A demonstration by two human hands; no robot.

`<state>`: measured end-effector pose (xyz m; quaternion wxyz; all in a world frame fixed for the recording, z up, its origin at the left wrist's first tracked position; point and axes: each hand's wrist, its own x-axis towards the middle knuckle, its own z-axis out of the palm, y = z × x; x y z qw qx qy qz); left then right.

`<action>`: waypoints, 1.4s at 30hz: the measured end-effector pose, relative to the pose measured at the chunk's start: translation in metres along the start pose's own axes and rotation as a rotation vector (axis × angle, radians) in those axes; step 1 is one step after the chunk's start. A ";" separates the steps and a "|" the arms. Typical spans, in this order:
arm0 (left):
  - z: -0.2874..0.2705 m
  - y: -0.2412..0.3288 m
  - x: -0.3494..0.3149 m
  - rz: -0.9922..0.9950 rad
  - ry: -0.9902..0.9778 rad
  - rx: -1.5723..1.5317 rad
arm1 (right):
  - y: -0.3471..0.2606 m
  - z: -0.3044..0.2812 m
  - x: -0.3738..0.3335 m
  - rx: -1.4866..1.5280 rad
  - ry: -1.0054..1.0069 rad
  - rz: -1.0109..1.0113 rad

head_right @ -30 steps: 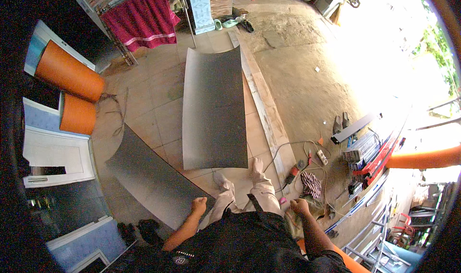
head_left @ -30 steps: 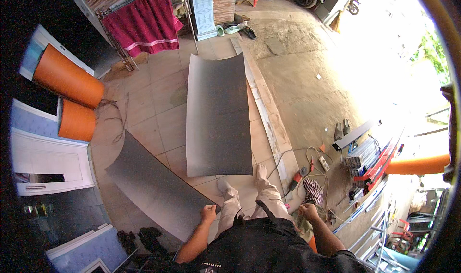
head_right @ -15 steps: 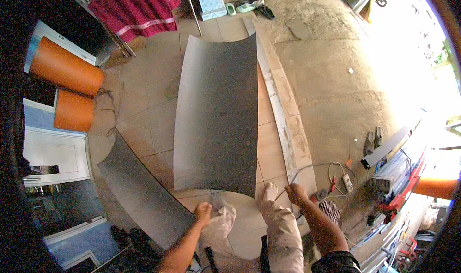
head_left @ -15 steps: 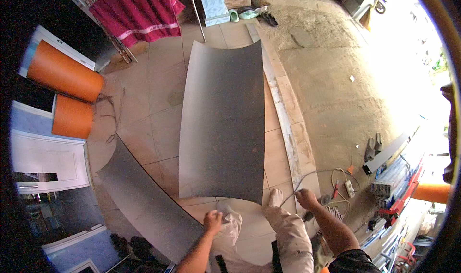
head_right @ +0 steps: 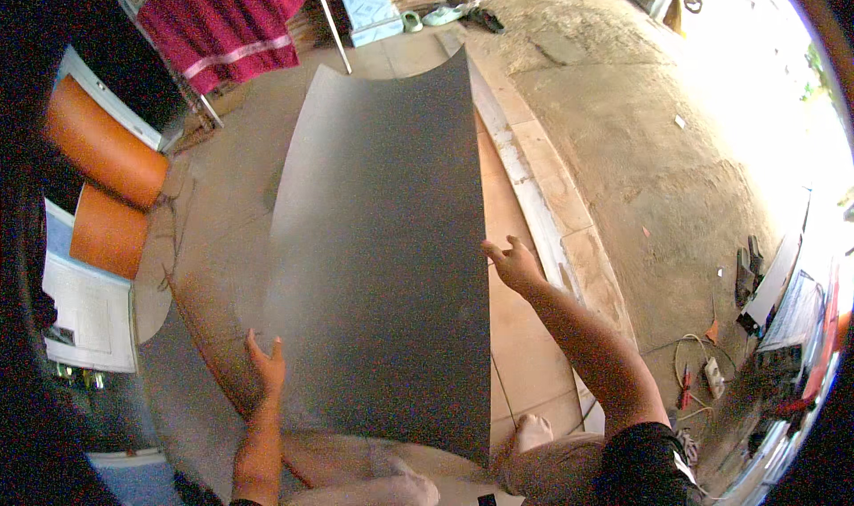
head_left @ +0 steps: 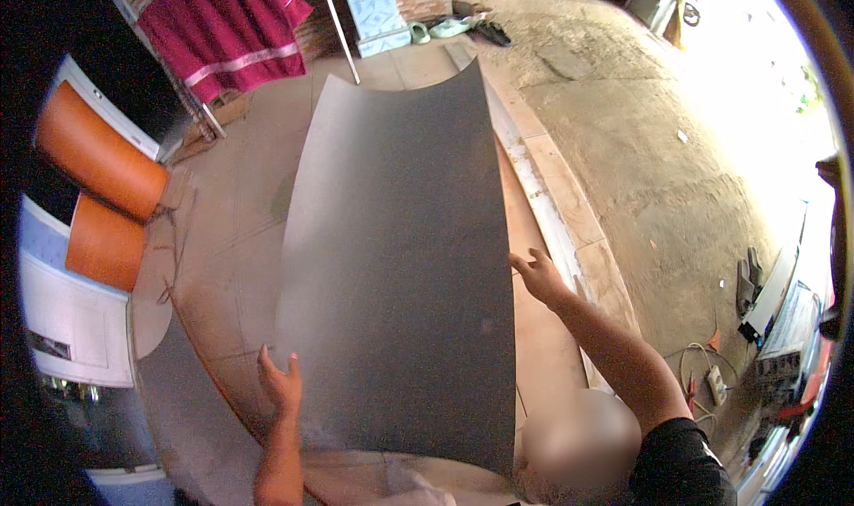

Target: The person marks a large grey sheet with a pen and ruler, then uses an angle grinder to cut it into two pieces. The person then flips the sheet to reveal an orange side, measures it with a tape measure, and marks it with a pen.

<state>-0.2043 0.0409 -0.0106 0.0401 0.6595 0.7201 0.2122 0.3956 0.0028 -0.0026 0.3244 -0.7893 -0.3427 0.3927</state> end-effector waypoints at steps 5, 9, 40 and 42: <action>0.049 -0.032 0.049 -0.123 -0.044 0.101 | 0.003 0.017 0.048 0.196 -0.157 0.097; 0.050 -0.046 0.067 -0.145 -0.075 0.090 | 0.012 0.051 0.077 -0.119 0.093 -0.113; -0.004 0.397 0.174 0.886 0.134 -0.246 | 0.178 -0.034 -0.222 0.460 0.683 0.079; 0.012 0.405 0.181 0.892 0.110 -0.189 | 0.180 -0.012 -0.222 0.578 0.648 0.033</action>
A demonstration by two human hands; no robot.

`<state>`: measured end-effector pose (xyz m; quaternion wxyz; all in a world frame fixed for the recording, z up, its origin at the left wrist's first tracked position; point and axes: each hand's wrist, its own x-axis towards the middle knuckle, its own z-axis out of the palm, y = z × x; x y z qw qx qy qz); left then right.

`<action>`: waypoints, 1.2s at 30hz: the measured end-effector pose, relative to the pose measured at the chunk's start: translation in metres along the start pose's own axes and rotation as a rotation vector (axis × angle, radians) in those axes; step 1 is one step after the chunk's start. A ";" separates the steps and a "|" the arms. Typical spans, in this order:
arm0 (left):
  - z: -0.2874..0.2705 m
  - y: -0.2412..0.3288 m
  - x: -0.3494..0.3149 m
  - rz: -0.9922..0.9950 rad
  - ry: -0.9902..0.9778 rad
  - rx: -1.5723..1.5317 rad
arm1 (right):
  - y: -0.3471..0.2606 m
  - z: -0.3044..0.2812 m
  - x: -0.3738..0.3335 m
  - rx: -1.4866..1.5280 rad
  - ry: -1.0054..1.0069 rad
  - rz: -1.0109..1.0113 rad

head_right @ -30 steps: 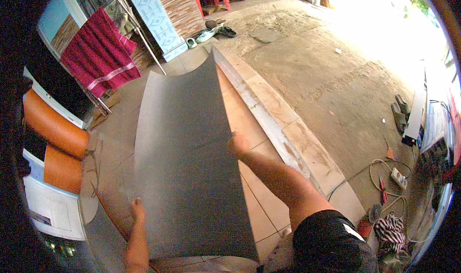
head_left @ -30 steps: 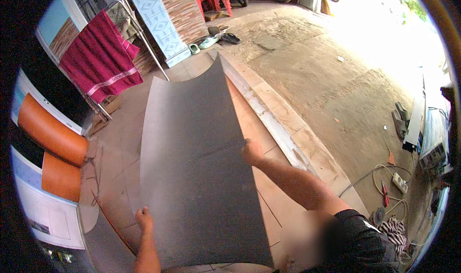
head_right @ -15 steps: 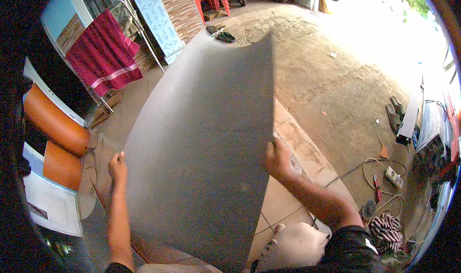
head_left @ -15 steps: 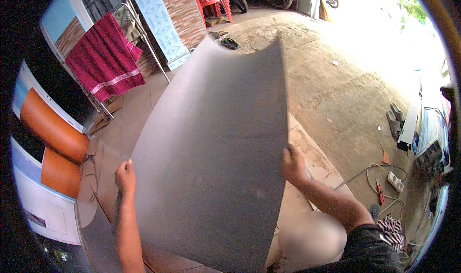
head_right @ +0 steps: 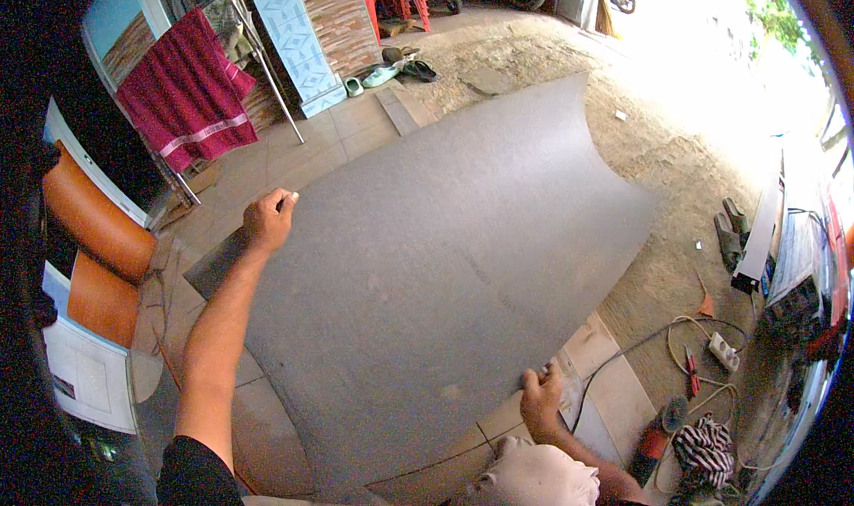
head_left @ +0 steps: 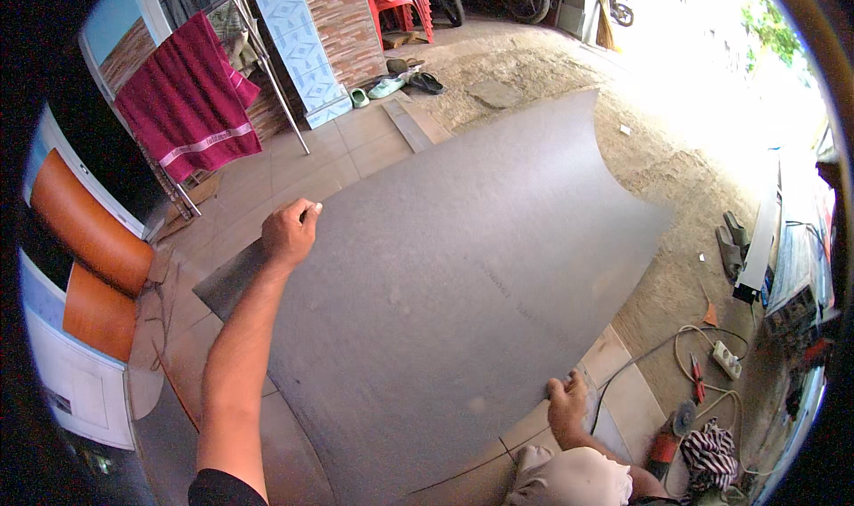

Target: The person marks a large grey sheet with a pen and ruler, then uses an angle grinder to cut it into two pieces. The person then flips the sheet to reveal an orange side, measures it with a tape measure, and marks it with a pen.

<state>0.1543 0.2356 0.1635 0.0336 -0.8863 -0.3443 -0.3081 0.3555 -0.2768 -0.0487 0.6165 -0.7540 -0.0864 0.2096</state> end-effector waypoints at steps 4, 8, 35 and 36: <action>0.037 -0.013 0.005 0.049 -0.030 0.106 | 0.016 0.032 -0.013 0.166 -0.139 0.161; 0.078 -0.024 -0.007 -0.153 -0.138 0.284 | 0.022 0.046 -0.020 0.209 -0.268 0.397; -0.056 0.084 -0.343 -0.060 -1.235 -0.488 | 0.002 0.038 -0.022 0.277 -0.560 0.252; -0.053 0.085 -0.345 -0.058 -1.212 -0.475 | 0.010 0.033 -0.027 0.119 -0.567 0.219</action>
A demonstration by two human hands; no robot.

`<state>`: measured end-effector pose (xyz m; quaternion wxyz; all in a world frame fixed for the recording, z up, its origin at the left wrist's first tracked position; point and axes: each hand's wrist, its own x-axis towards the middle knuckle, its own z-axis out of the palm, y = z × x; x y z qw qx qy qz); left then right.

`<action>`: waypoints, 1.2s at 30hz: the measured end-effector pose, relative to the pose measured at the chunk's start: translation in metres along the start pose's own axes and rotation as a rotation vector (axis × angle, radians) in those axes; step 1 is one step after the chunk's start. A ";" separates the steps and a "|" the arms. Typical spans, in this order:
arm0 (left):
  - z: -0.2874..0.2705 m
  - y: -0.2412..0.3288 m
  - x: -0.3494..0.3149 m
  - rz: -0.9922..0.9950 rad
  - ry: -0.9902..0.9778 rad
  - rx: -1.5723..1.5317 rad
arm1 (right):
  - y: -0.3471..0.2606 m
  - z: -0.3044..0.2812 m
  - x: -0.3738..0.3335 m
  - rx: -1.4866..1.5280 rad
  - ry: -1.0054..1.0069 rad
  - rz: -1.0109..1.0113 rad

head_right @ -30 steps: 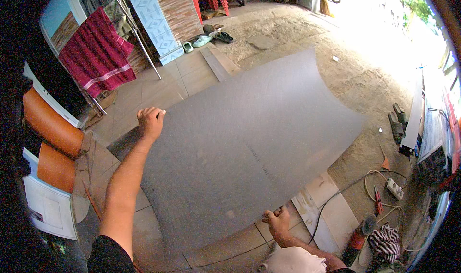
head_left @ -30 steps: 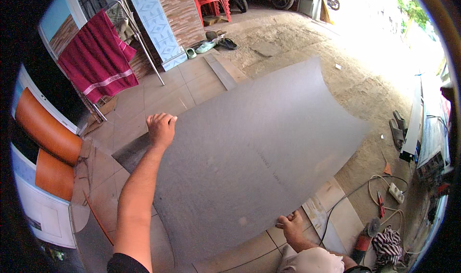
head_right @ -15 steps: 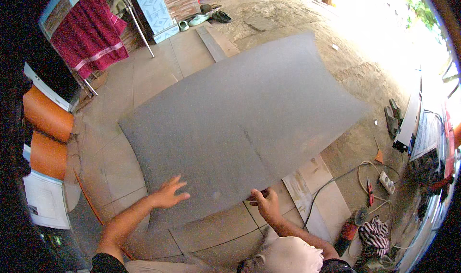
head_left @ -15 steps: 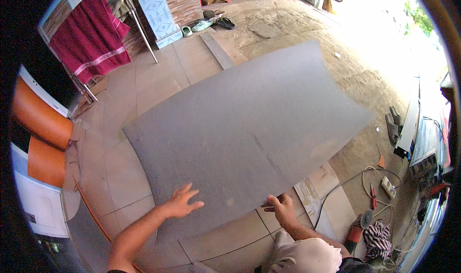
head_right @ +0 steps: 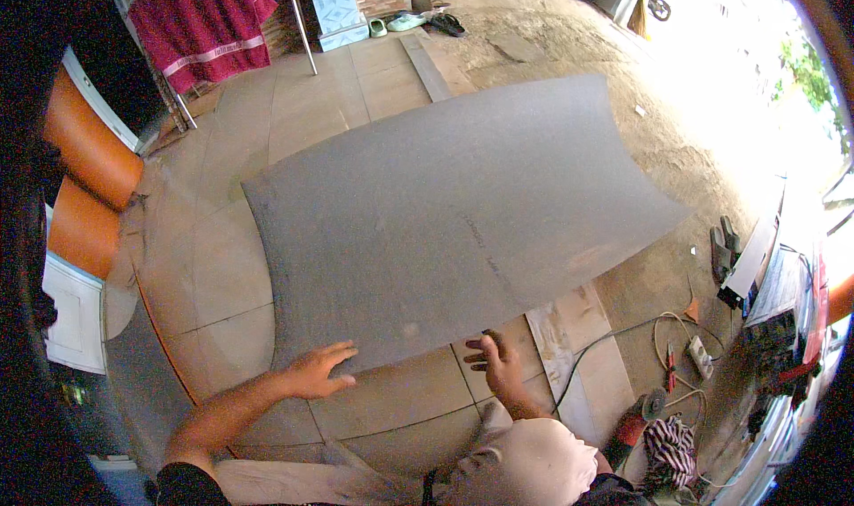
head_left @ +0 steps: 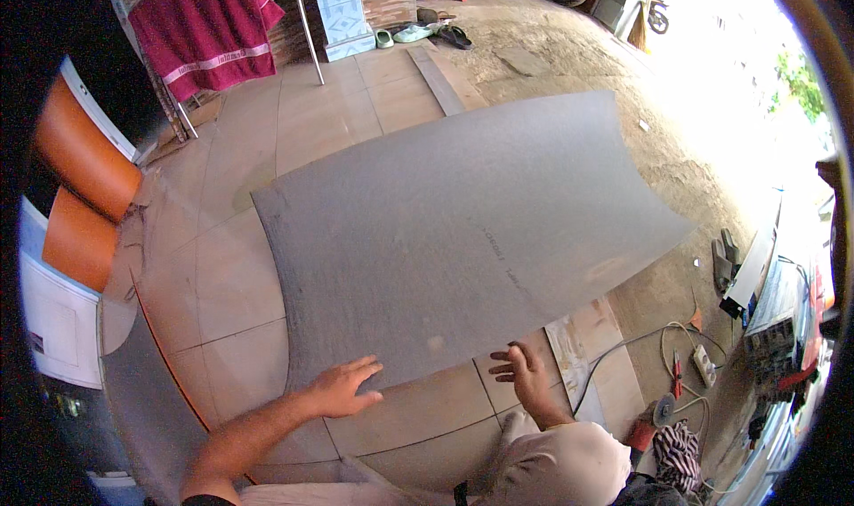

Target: The person marks a large grey sheet with a pen and ruler, then uses an angle grinder to cut it into two pieces. The person then flips the sheet to reveal an orange side, measures it with a tape measure, and marks it with a pen.

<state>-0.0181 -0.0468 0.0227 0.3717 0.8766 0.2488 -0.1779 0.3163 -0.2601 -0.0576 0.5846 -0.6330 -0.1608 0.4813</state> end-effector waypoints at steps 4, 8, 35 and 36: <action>0.013 -0.006 0.000 0.052 0.025 0.127 | 0.046 -0.025 -0.037 -0.679 -0.055 -0.123; 0.029 -0.003 0.001 0.065 0.158 0.134 | 0.087 -0.040 -0.071 -1.070 -0.039 -0.276; 0.024 0.047 0.050 0.043 0.287 0.306 | 0.090 -0.042 -0.070 -1.173 -0.035 -0.421; 0.024 0.048 0.051 0.031 0.280 0.309 | 0.090 -0.042 -0.070 -1.140 -0.030 -0.469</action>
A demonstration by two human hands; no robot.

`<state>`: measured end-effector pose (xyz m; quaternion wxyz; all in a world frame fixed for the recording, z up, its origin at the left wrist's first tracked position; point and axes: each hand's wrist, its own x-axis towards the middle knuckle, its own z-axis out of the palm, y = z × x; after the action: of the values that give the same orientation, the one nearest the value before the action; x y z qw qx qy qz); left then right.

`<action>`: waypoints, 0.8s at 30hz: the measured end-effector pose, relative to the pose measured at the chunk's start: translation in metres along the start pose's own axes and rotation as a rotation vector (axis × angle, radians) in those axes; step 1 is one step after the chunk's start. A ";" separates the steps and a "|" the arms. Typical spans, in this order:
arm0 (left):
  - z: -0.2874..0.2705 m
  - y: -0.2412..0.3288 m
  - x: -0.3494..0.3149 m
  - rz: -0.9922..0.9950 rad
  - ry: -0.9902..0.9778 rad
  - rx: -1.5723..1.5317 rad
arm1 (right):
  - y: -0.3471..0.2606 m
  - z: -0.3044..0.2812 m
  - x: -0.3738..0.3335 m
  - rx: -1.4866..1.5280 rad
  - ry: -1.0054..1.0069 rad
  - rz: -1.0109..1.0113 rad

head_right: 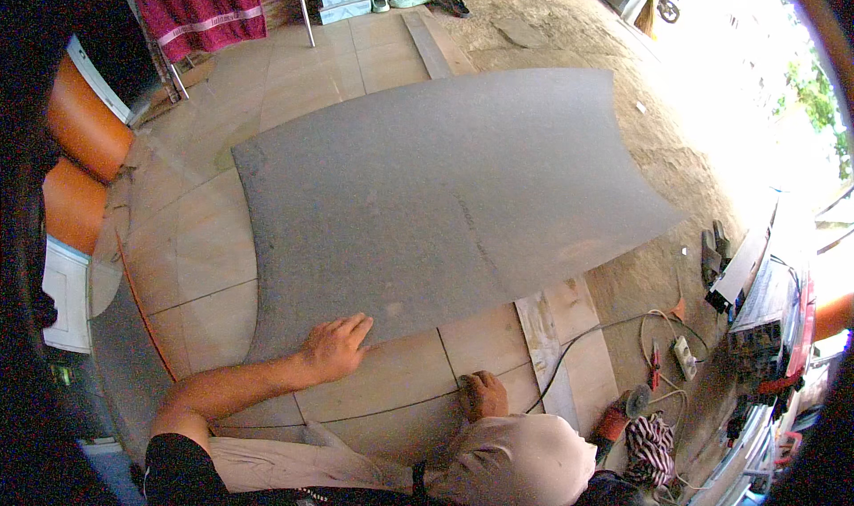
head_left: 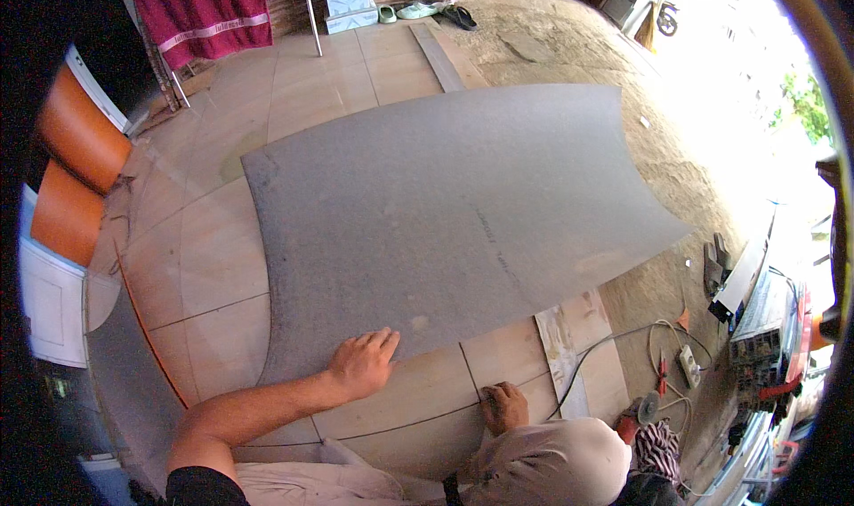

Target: The person marks a large grey sheet with a pen and ruler, then uses an angle grinder to cut it into two pieces. The person then flips the sheet to reveal an orange side, measures it with a tape measure, and marks it with a pen.

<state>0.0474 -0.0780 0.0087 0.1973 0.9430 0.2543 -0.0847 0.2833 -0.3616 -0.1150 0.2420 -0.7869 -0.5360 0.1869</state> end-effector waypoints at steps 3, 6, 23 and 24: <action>-0.002 0.004 0.002 -0.034 -0.030 -0.021 | -0.003 -0.002 0.000 0.039 0.021 -0.013; -0.004 0.008 0.009 -0.024 -0.021 -0.011 | -0.007 -0.005 0.002 0.015 0.026 -0.015; -0.042 0.046 0.059 0.087 0.177 0.008 | -0.004 -0.002 0.015 0.227 -0.032 0.249; -0.061 0.047 0.061 0.034 0.110 0.021 | 0.000 0.001 0.023 0.337 -0.008 0.272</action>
<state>0.1273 -0.0632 0.0638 0.1743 0.9525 0.2479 -0.0319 0.2913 -0.3400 -0.1166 0.3407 -0.7996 -0.3870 0.3079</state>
